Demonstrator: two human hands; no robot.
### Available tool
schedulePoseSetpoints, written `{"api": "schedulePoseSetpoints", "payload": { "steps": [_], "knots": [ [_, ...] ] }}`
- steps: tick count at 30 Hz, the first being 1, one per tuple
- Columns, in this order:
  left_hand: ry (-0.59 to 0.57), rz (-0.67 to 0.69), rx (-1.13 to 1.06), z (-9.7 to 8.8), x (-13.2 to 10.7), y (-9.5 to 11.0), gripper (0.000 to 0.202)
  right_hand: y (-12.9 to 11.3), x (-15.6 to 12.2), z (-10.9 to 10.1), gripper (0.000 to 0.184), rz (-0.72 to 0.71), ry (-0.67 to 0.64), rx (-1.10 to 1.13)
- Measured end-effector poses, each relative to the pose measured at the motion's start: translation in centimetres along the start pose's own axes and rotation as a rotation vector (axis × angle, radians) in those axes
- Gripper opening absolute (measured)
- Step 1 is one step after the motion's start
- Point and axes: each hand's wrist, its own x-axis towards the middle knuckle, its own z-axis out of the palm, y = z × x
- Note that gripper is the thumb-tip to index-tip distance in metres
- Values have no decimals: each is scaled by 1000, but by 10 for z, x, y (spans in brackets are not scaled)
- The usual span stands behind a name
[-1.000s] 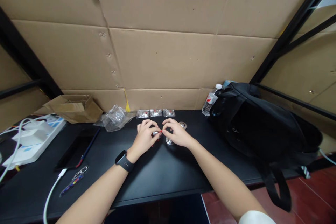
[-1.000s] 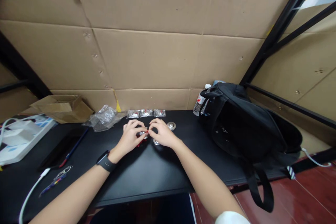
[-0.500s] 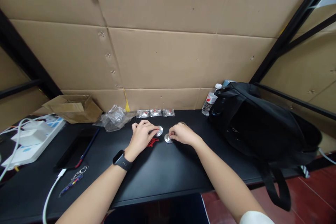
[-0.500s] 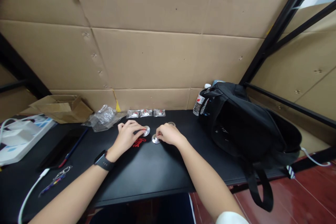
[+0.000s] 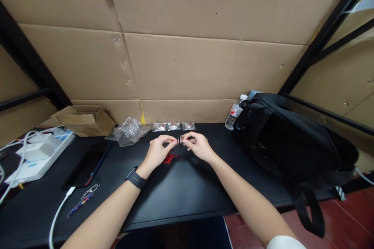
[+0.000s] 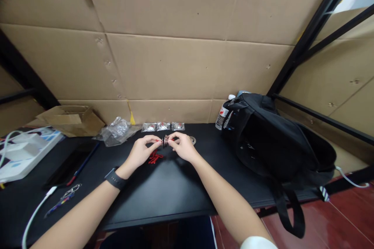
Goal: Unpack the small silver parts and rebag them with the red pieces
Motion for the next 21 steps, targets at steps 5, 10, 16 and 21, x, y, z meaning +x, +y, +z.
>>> {"api": "schedulePoseSetpoints", "payload": {
  "steps": [5,10,16,21],
  "knots": [
    [10,14,-13,4,-2,-3,20,0,-3,11,36,150,-70,307],
    [-7,38,52,1,-1,-1,19,-5,-5,9,48,188,-97,467],
    [-54,94,200,-5,0,10,18,-9,-5,5,56,269,-129,526],
    [-186,197,446,-13,1,7,23,-2,-3,7,67,242,-63,420]
  ]
}}
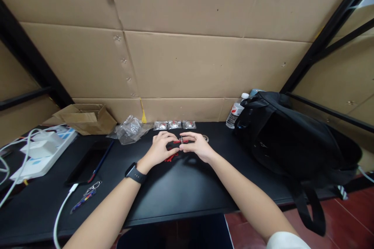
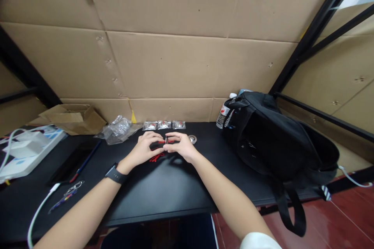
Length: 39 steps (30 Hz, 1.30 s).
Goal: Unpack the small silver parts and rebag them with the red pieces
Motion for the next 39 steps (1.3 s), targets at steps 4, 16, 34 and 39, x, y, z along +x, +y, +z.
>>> {"api": "schedulePoseSetpoints", "payload": {
  "steps": [4,16,34,39],
  "knots": [
    [17,-93,287,-2,0,-24,38,1,2,-2,62,-31,84,-53],
    [213,-173,346,-9,9,-39,49,-23,-1,-14,58,-122,122,-2],
    [-243,40,84,0,8,-12,42,-38,-2,-37,56,-191,195,-12],
    [-217,88,43,11,6,-6,39,-35,1,-39,56,-199,195,-68]
  ]
}}
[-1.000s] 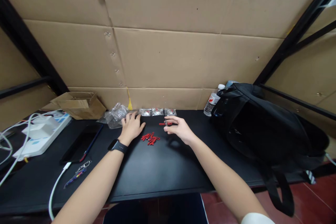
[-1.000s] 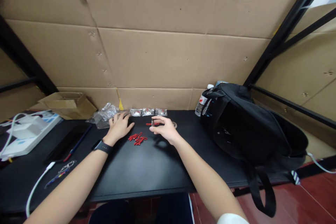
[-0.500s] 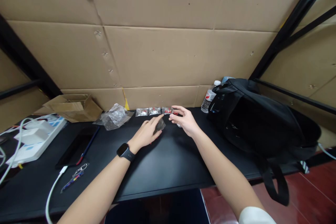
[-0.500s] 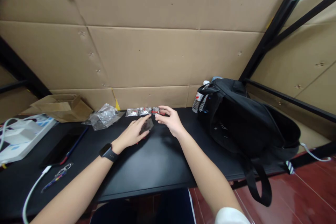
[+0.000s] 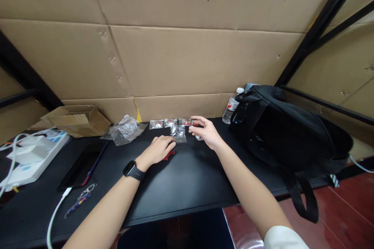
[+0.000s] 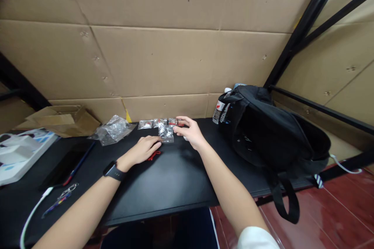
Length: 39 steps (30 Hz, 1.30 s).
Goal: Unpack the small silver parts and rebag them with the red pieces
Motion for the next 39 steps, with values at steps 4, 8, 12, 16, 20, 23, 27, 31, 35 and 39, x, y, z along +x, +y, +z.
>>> {"api": "schedulePoseSetpoints", "payload": {
  "steps": [4,8,12,16,20,23,27,31,35,39],
  "knots": [
    [5,47,-4,3,1,5,39,3,1,2,55,-15,-15,-85],
    [-11,67,57,1,0,9,38,9,3,-1,51,-94,-18,-333],
    [-65,112,58,2,-2,13,36,14,1,-6,44,-260,-98,-730],
    [-67,133,59,4,-4,17,34,14,-2,-9,41,-299,-267,-939],
    [-55,124,113,5,-5,17,34,14,-4,-11,35,-225,-376,-1113],
    [-91,118,112,5,-6,16,34,16,-5,-11,30,-164,-383,-1186],
    [-130,117,91,4,-7,14,34,19,-5,-7,29,-121,-360,-1209],
    [-152,132,77,4,-7,13,34,23,-4,-1,26,-145,-334,-1206],
    [-148,143,51,6,-6,10,34,26,-2,0,23,-163,-365,-1173],
    [-140,138,34,6,-6,10,33,25,-1,-8,23,-192,-422,-1164]
  ]
}}
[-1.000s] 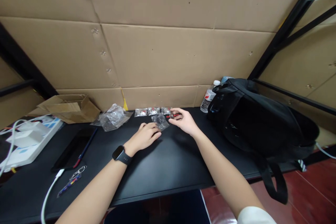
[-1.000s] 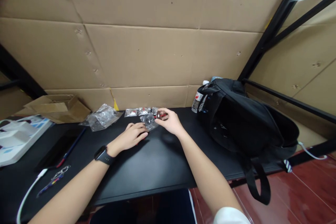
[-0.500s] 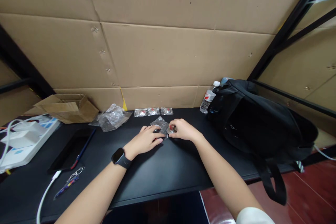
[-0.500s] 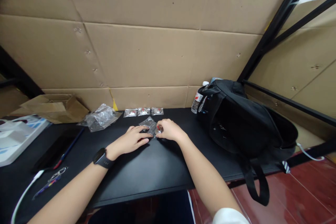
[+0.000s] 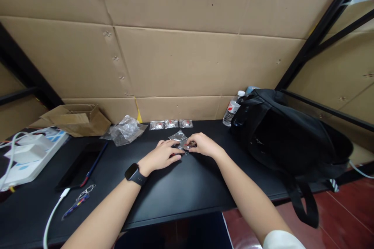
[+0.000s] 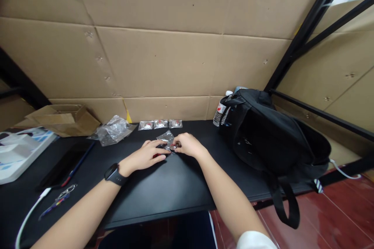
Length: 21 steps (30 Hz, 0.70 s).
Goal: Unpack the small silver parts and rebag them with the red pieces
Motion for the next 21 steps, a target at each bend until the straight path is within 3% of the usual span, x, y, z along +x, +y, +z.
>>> {"api": "schedulePoseSetpoints", "payload": {
  "steps": [9,21],
  "knots": [
    [-22,-2,1,-1,0,0,34,-3,1,0,29,-52,13,-8],
    [-19,4,-52,-2,0,-1,34,-2,3,10,11,-86,24,230]
  ]
}}
